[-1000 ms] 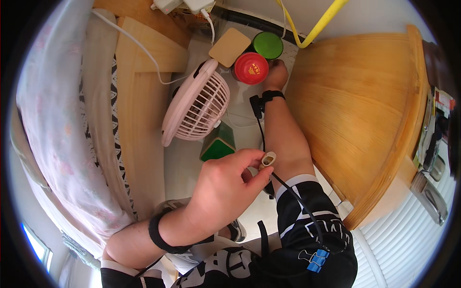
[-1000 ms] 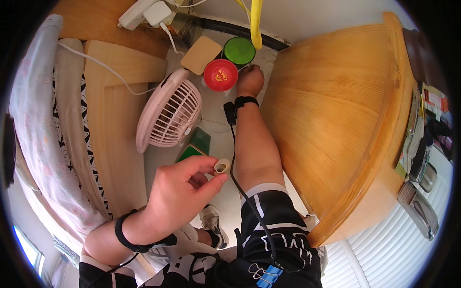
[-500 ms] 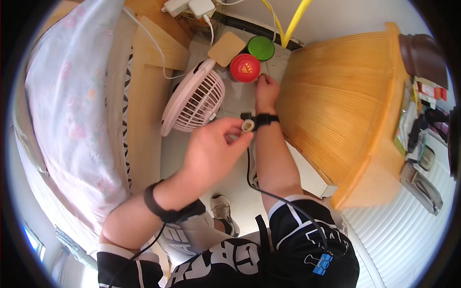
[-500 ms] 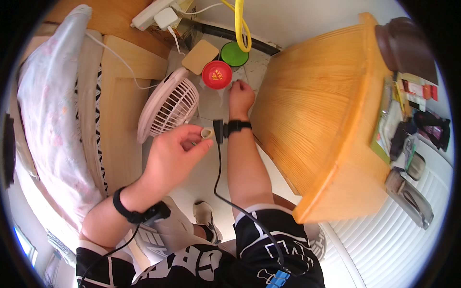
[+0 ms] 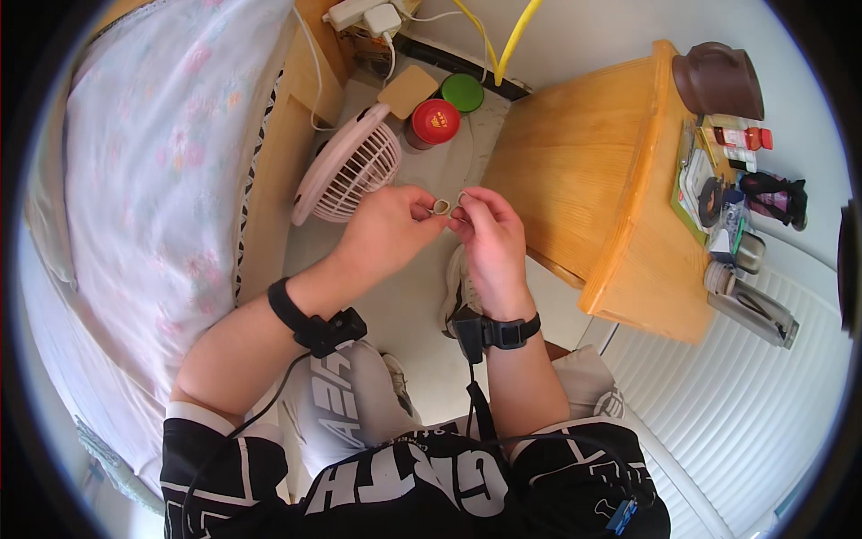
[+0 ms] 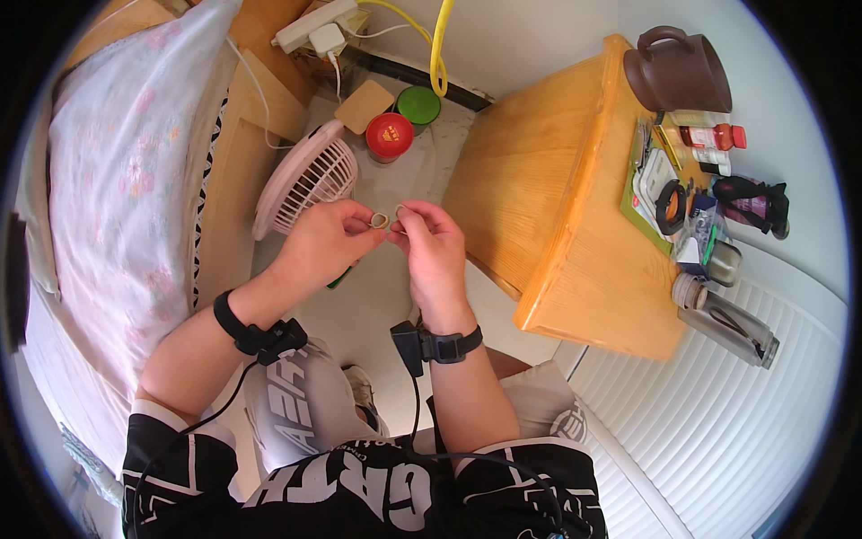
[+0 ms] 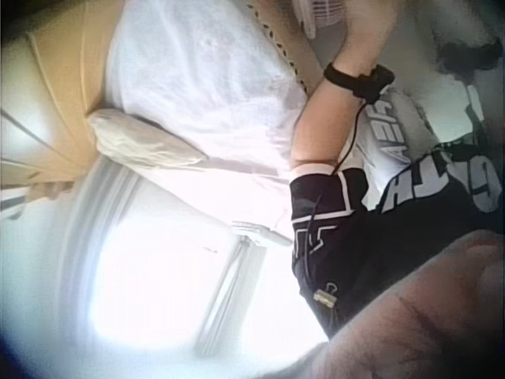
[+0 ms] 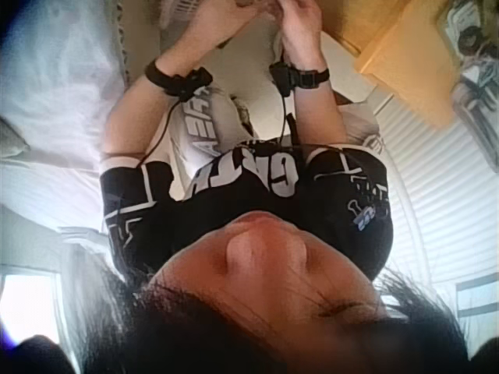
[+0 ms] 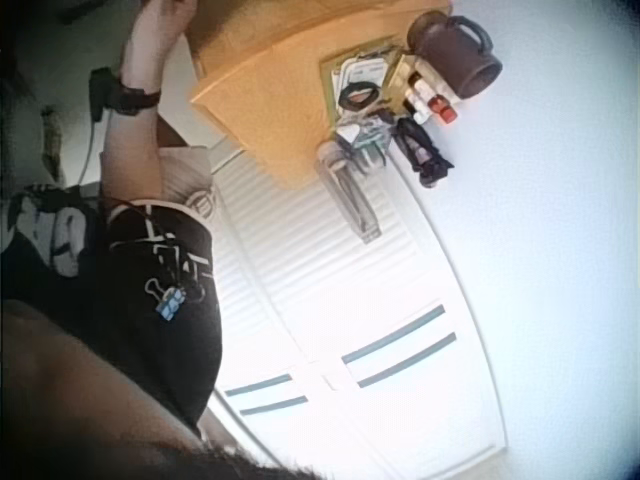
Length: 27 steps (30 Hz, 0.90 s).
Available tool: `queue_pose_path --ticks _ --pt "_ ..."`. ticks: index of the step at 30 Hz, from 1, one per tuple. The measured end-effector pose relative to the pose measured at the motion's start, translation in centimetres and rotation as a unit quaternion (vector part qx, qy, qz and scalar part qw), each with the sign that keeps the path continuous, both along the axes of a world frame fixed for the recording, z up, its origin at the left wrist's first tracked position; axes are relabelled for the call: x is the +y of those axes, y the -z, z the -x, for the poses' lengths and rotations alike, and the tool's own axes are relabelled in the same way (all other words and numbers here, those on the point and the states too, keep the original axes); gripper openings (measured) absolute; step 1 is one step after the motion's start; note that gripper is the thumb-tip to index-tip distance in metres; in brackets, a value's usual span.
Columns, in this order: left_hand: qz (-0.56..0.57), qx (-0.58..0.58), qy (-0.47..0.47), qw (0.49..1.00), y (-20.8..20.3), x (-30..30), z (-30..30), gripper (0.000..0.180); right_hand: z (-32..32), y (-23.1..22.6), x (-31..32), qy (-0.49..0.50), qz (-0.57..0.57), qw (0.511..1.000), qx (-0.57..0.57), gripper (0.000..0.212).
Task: The person picks up small objects including pills, caps, and electrical components from a nightstand and floor, handling them individually and placing them back onto the table surface.
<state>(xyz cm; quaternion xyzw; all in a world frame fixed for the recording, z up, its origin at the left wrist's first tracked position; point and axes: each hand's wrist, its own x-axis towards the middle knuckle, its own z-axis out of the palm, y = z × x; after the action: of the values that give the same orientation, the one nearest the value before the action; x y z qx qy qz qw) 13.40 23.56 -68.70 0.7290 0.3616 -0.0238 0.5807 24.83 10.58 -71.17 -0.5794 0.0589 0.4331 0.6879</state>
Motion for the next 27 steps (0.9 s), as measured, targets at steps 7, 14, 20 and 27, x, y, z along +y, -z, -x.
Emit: queue_pose_path --ticks 7,14,20,27 --pt "0.012 0.013 0.009 1.0 -1.2 -0.1 -0.2 0.034 1.3 -1.4 0.1 -0.038 0.034 0.992 -0.116 0.018" --pt "-0.01 -0.016 0.016 1.0 -1.2 -0.3 0.0 0.034 2.3 -1.1 -0.2 -0.062 0.057 0.966 -0.245 0.014" --pt "-0.03 -0.031 0.018 0.999 -0.7 -0.5 0.2 0.031 2.4 -0.5 -0.5 -0.095 0.03 0.892 -0.44 0.013" --pt "-0.051 -0.045 0.018 0.998 -0.5 -0.7 0.5 0.026 1.2 0.1 -1.1 -0.146 0.013 0.834 -0.531 0.016"
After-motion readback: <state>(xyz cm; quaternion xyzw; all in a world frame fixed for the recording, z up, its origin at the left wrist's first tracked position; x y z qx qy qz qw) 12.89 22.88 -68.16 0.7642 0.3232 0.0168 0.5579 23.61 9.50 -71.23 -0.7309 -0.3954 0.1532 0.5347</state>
